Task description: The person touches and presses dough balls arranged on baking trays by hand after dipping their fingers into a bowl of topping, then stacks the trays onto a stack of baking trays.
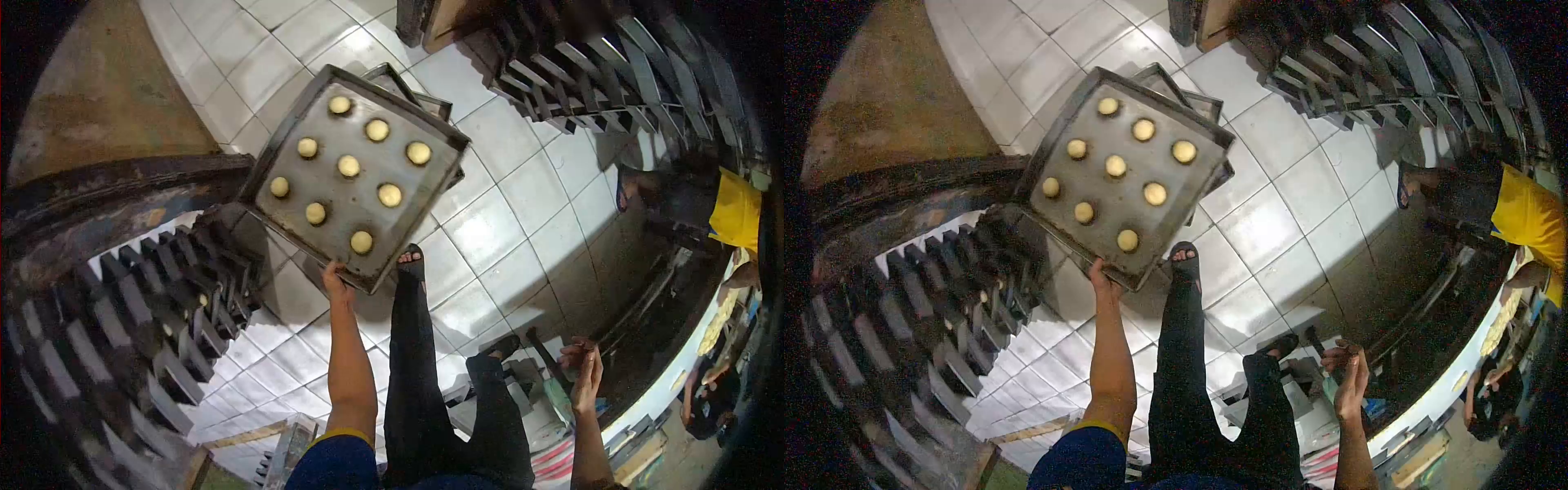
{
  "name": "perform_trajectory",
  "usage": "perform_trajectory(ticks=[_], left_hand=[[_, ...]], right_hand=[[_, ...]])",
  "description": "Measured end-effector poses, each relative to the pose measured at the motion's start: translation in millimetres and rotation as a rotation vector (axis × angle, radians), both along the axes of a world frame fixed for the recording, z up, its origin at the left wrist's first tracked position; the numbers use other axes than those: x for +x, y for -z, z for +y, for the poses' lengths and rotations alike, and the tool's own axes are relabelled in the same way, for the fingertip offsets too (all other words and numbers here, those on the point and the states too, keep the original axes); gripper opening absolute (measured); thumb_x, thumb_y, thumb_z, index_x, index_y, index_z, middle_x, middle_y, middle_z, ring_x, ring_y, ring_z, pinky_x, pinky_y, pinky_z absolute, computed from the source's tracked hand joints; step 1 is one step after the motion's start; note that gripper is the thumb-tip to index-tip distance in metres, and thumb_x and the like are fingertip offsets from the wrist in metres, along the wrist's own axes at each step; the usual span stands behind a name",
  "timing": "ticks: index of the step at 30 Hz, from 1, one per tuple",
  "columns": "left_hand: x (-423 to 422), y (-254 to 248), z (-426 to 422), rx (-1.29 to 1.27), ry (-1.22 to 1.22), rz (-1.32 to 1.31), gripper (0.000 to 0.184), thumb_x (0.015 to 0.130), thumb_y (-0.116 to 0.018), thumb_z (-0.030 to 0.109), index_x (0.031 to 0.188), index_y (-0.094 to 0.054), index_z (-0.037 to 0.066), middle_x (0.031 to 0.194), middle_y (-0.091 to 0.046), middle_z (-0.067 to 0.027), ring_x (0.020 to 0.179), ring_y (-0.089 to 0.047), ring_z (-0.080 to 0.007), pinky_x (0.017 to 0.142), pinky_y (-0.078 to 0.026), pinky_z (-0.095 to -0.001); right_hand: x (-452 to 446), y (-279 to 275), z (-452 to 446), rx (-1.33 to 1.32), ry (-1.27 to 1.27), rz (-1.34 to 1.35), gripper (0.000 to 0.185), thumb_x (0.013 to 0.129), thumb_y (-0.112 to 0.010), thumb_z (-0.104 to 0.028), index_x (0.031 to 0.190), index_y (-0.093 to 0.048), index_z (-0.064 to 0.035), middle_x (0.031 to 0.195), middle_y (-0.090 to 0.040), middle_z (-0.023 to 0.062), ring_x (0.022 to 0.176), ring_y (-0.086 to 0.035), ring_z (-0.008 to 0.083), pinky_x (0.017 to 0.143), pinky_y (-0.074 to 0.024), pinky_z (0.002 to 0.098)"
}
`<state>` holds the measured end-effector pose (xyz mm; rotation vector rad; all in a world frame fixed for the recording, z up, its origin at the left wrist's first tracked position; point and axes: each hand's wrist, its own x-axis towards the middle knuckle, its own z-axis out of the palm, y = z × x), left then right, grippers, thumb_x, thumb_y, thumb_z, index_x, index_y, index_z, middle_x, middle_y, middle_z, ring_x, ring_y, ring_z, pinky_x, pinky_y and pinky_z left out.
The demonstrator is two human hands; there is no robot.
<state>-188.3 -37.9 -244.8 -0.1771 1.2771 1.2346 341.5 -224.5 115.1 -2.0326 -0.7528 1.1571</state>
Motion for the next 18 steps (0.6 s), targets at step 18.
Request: perform_trajectory(ticks=[18], left_hand=[[72.0,70.3,72.8,-0.244,0.423,0.685,0.07,0.101,-0.062,0.008,0.162,-0.03,-0.006,0.163,-0.041,-0.0232,0.137,-0.055,-0.0391,0.114,-0.047,-0.0489]], right_hand=[[-40.4,-5.6,46.2,-0.123,-0.031,-0.019,0.068,0.113,-0.042,-0.057,0.134,-0.059,0.0048,0.103,-0.073,0.0121,0.09,-0.067,0.017,0.081,-0.0515,0.032]])
